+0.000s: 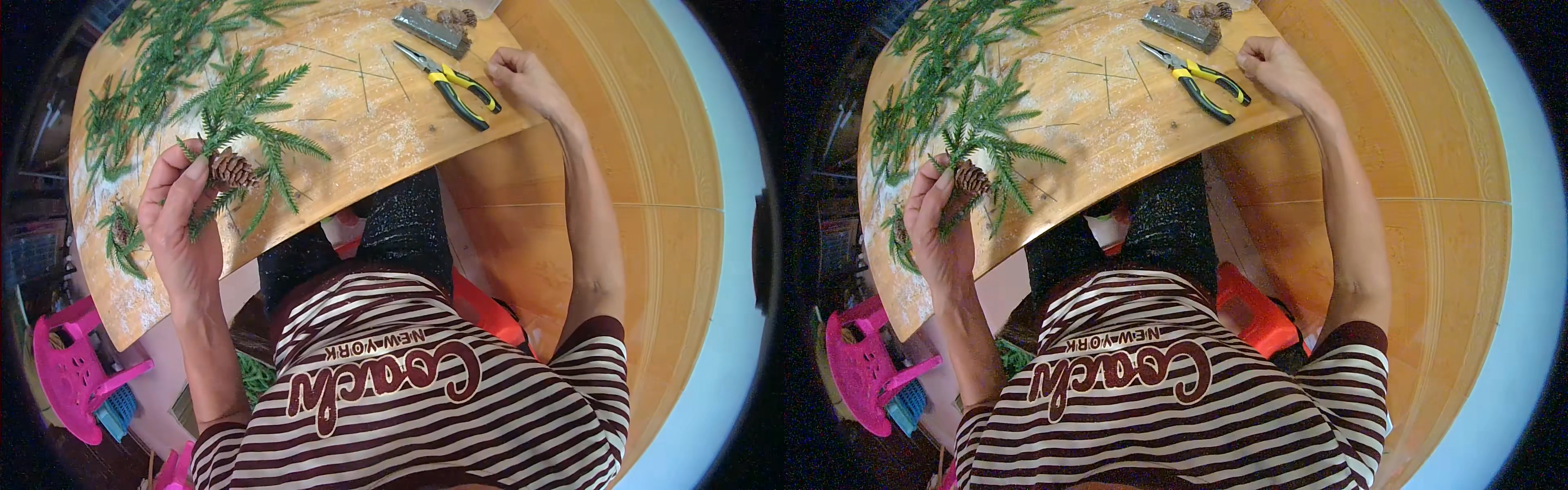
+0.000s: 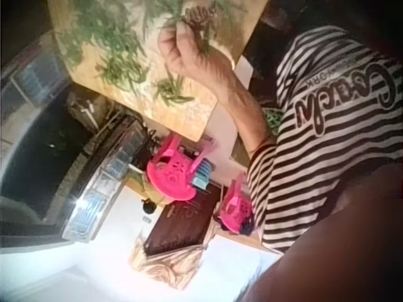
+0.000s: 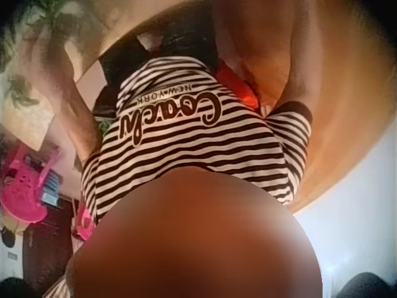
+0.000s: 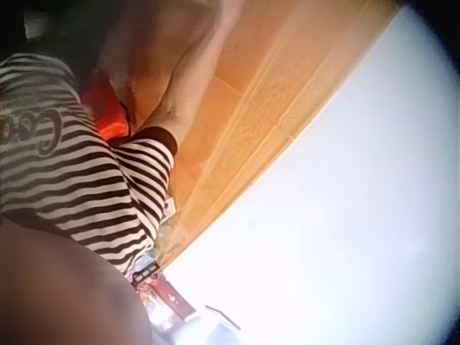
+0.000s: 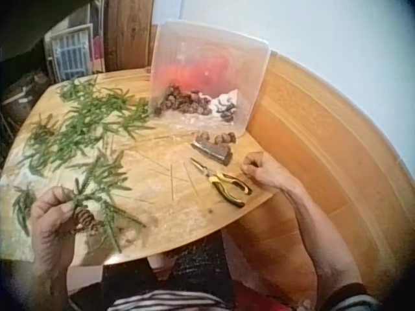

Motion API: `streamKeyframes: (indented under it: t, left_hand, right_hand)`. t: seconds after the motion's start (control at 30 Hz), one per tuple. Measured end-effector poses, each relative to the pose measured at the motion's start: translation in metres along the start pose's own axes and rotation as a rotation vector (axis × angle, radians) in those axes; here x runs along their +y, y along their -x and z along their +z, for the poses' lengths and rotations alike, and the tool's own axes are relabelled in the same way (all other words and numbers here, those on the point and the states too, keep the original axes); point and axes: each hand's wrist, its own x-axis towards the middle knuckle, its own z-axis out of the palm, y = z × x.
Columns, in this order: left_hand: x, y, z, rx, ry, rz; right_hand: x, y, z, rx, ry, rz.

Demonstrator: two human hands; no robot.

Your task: Assembling artificial plant decorations by attaching small pinecones to green sprigs using wire and pliers.

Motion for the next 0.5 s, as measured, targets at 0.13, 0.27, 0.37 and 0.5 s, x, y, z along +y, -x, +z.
streamKeyframes:
  t: [0.13, 0.27, 0.37, 0.5]
  left_hand:
    - [-0.001, -0.002, 0.000, 0.000, -0.021, -0.004]
    - [0.001, -0.001, 0.003, -0.009, -0.038, -0.012]
    - [0.004, 0.004, 0.006, 0.012, -0.055, -0.004]
    - [0.002, 0.006, 0.013, 0.055, -0.089, 0.000]
  right_hand:
    - [-0.007, 0.003, -0.004, -0.001, 0.144, -0.005]
    - [-0.010, -0.001, 0.001, 0.073, 0.303, -0.061]
    - [-0.011, -0.012, 0.009, 0.087, 0.338, -0.092]
    - [-0.006, 0.000, 0.006, 0.168, 0.371, -0.168]
